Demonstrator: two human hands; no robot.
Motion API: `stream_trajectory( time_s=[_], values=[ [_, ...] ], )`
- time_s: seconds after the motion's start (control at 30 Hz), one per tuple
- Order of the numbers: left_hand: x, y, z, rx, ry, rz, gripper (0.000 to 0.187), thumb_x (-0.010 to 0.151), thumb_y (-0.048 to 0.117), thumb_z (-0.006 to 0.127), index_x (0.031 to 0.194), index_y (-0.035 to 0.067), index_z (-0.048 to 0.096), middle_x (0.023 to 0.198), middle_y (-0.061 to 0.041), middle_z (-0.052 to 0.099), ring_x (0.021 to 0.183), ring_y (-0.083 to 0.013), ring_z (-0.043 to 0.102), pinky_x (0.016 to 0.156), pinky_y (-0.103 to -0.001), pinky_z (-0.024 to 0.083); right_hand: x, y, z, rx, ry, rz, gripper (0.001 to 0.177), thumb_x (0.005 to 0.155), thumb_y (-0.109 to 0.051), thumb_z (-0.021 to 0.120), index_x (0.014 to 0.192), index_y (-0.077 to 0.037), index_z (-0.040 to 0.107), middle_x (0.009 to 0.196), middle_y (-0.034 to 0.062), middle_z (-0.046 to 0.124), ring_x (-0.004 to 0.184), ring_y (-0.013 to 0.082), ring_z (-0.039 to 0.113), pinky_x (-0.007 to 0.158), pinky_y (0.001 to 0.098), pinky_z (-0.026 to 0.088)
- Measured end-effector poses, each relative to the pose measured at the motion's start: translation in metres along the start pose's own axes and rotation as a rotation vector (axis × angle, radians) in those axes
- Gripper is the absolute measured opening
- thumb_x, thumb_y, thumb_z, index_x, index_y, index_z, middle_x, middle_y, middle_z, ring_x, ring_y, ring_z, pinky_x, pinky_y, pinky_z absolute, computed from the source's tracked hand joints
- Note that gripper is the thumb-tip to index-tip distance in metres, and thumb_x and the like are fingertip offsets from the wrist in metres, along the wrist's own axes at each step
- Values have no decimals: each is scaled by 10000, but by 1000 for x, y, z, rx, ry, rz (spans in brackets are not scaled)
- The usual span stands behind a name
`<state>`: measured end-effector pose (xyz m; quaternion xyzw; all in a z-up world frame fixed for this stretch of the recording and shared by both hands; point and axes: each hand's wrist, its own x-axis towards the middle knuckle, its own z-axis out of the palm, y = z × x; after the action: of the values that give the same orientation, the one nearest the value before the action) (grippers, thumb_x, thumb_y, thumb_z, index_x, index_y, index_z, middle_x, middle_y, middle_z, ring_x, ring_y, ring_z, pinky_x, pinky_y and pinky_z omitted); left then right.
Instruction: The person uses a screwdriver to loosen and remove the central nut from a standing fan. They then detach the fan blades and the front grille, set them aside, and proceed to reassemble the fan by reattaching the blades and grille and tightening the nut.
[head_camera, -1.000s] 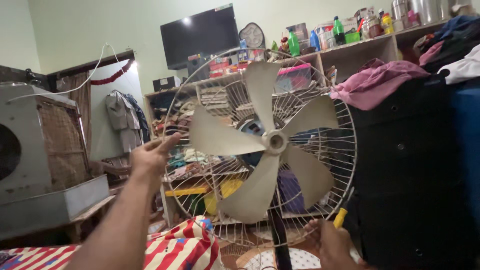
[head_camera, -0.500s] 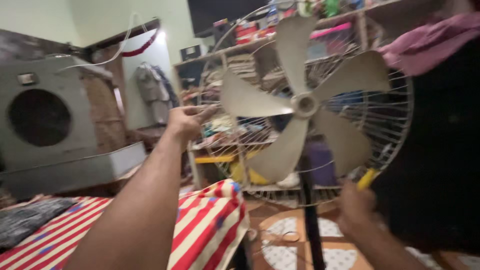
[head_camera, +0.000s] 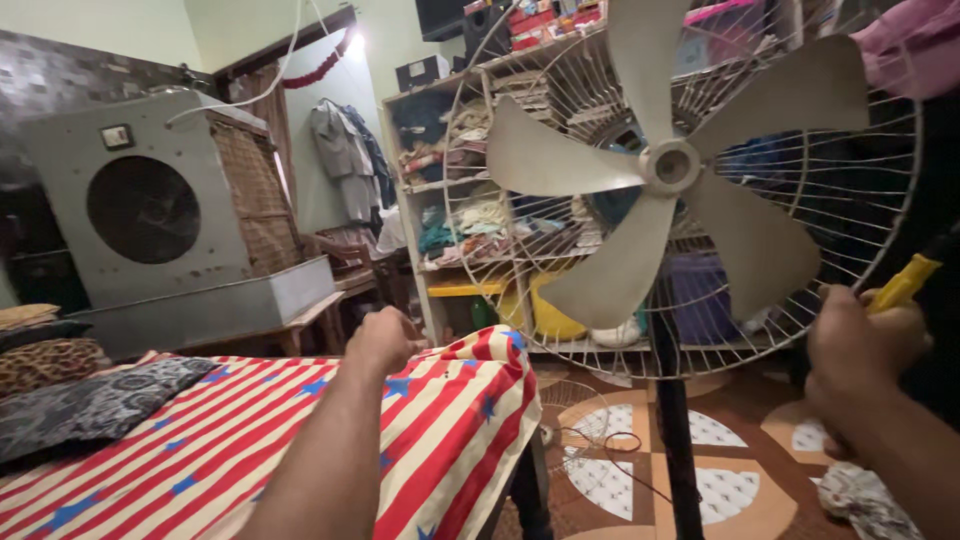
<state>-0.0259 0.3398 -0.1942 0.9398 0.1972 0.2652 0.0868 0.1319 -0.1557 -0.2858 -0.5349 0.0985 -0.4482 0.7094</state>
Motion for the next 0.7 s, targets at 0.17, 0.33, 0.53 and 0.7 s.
stream_trajectory(
  time_s=[0.17, 0.33, 0.53, 0.7],
  values=[
    [13, -12, 77, -103, 117, 98, 195, 867, 174, 761, 1047, 151, 832, 1091, -164, 762, 1032, -310, 735, 915, -425, 573, 21, 13, -16, 46, 6, -77, 306, 928, -143, 761, 1104, -107, 514, 1016, 41, 580, 862, 130, 582, 747, 295, 479],
    [25, -9, 121, -148, 31, 4, 232, 905, 192, 699, 1115, 185, 799, 1088, -151, 770, 1034, -293, 743, 912, -427, 567, 66, 42, -18, -43, -23, 38, 271, 1077, -354, 692, 1034, -119, 565, 814, 31, 518, 670, 229, 500, 674, 437, 449],
    [49, -9, 134, 21, -52, -12, 235, 835, 237, 808, 1047, 135, 806, 1118, -169, 743, 1070, -325, 711, 924, -450, 568, 87, 68, -15, -162, -30, 84, 262, 1057, -374, 683, 1033, -132, 585, 777, 22, 517, 658, 221, 503, 648, 435, 445],
    [60, -24, 137, -68, -61, -69, 310, 723, 181, 825, 1002, 47, 837, 1101, -223, 769, 1043, -321, 748, 928, -407, 585, 88, 74, -19, -167, -20, 95, 258, 1056, -363, 686, 1025, -129, 582, 783, 17, 517, 665, 212, 502, 650, 424, 442]
  ],
)
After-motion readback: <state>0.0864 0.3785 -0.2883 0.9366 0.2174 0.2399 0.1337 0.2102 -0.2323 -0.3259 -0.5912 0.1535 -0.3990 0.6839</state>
